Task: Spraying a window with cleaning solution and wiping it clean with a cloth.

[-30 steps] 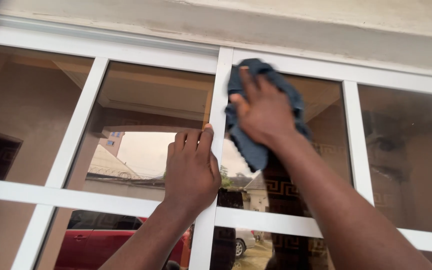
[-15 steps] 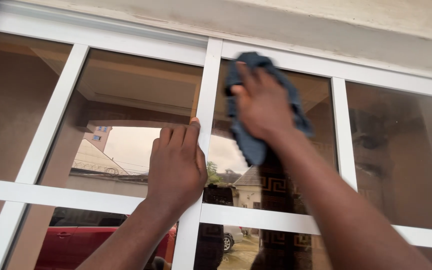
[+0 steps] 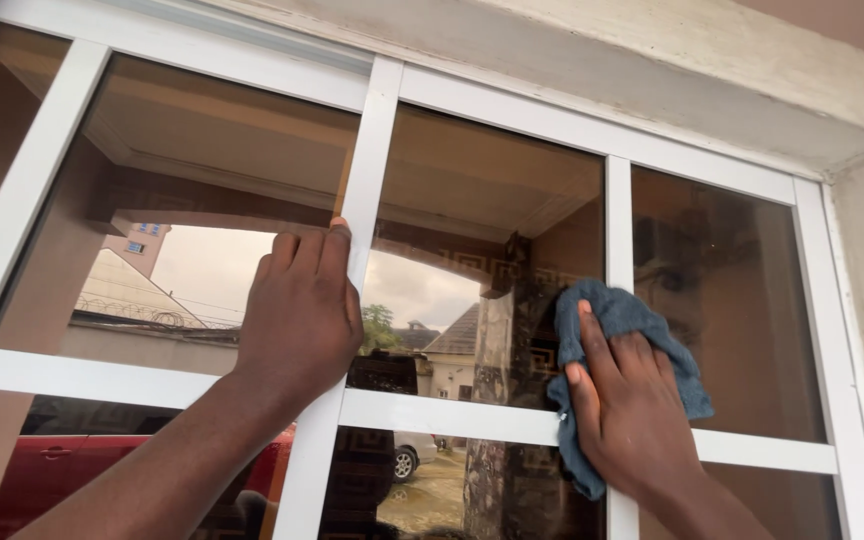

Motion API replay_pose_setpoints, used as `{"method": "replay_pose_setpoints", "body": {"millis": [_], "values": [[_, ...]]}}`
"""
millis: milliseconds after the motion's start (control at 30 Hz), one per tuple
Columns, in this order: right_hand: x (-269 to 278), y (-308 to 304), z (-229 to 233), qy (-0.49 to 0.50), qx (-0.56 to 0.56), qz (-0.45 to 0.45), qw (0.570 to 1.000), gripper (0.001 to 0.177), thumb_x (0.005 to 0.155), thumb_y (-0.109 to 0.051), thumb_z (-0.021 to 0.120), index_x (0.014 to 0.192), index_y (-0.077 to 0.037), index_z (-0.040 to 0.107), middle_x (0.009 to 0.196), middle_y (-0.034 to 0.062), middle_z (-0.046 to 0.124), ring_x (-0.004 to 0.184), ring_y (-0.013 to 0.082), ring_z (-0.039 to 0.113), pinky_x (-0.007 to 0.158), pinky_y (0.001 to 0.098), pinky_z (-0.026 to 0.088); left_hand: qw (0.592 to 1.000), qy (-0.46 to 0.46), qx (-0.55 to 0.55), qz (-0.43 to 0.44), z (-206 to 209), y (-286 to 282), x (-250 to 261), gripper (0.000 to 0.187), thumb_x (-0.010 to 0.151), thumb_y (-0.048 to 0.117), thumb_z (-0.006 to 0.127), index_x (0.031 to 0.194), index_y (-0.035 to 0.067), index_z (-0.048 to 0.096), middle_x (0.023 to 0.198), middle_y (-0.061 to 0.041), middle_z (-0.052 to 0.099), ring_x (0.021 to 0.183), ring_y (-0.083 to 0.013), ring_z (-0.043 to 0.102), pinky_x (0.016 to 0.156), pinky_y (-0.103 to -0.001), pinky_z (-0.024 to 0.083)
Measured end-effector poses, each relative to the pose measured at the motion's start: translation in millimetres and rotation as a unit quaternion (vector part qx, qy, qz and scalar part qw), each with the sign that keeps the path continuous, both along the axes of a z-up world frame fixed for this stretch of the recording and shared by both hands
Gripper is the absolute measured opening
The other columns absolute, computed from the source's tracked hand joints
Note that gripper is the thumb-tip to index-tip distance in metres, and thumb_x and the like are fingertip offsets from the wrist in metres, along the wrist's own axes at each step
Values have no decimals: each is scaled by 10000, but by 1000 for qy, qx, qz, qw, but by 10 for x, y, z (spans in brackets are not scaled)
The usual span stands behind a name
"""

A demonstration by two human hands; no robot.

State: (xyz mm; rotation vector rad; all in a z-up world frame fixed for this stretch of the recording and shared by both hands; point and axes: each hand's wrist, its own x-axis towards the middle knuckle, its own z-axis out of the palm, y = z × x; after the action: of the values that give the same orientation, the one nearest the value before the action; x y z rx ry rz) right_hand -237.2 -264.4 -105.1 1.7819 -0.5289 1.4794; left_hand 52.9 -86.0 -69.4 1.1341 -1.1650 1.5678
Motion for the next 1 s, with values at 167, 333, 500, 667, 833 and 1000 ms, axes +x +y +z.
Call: {"method": "replay_pose_setpoints", "body": {"millis": [167,333,500,667,833,1000], "values": [[-23,-228,915,-7,-45,-45,998,653,1091,-418,317,1632,-53,321,1297,295,545,1218,467,541,1029,583,414,1000,17,15,3,3,-14,20,485,921,100,532,1373,-73,502,1079,-200,586,1006,-313,542,848,-474,471],[133,-215,1474,-74,4,-26,997,672,1061,-417,355,1646,-90,299,1415,281,498,1278,471,483,1091,573,372,1000,-14,-27,-8,-18,-26,36,499,909,93,534,1378,-75,516,1083,-205,586,1017,-342,539,851,-488,464],[261,-124,615,-106,-37,11,994,663,1085,-375,397,1625,-1,312,1431,305,490,1330,476,438,1139,583,301,998,-12,-44,-37,-52,-28,46,439,962,95,523,1372,-61,539,1089,-199,588,1041,-358,535,875,-503,456],[107,106,-235,-67,10,61,996,609,1041,-320,442,1542,27,435,1216,275,565,1120,437,530,1010,553,398,999,-10,-48,-14,-38,-60,-5,505,918,85,542,1393,-83,526,1119,-201,587,1050,-358,527,887,-492,452],[732,421,-704,-138,27,97,985,474,1037,-289,459,1382,20,561,1100,230,568,976,356,547,845,514,442,998,-3,-53,29,-39,-91,-21,530,906,104,560,1394,-99,515,1115,-200,596,1049,-338,531,864,-477,449],[1445,988,-808,2,12,82,997,496,1067,-316,463,1390,46,566,1097,225,587,1011,356,570,878,557,442,999,-17,-39,27,-37,-42,35,521,914,105,558,1392,-101,520,1108,-195,601,1034,-327,533,844,-474,440]]}}
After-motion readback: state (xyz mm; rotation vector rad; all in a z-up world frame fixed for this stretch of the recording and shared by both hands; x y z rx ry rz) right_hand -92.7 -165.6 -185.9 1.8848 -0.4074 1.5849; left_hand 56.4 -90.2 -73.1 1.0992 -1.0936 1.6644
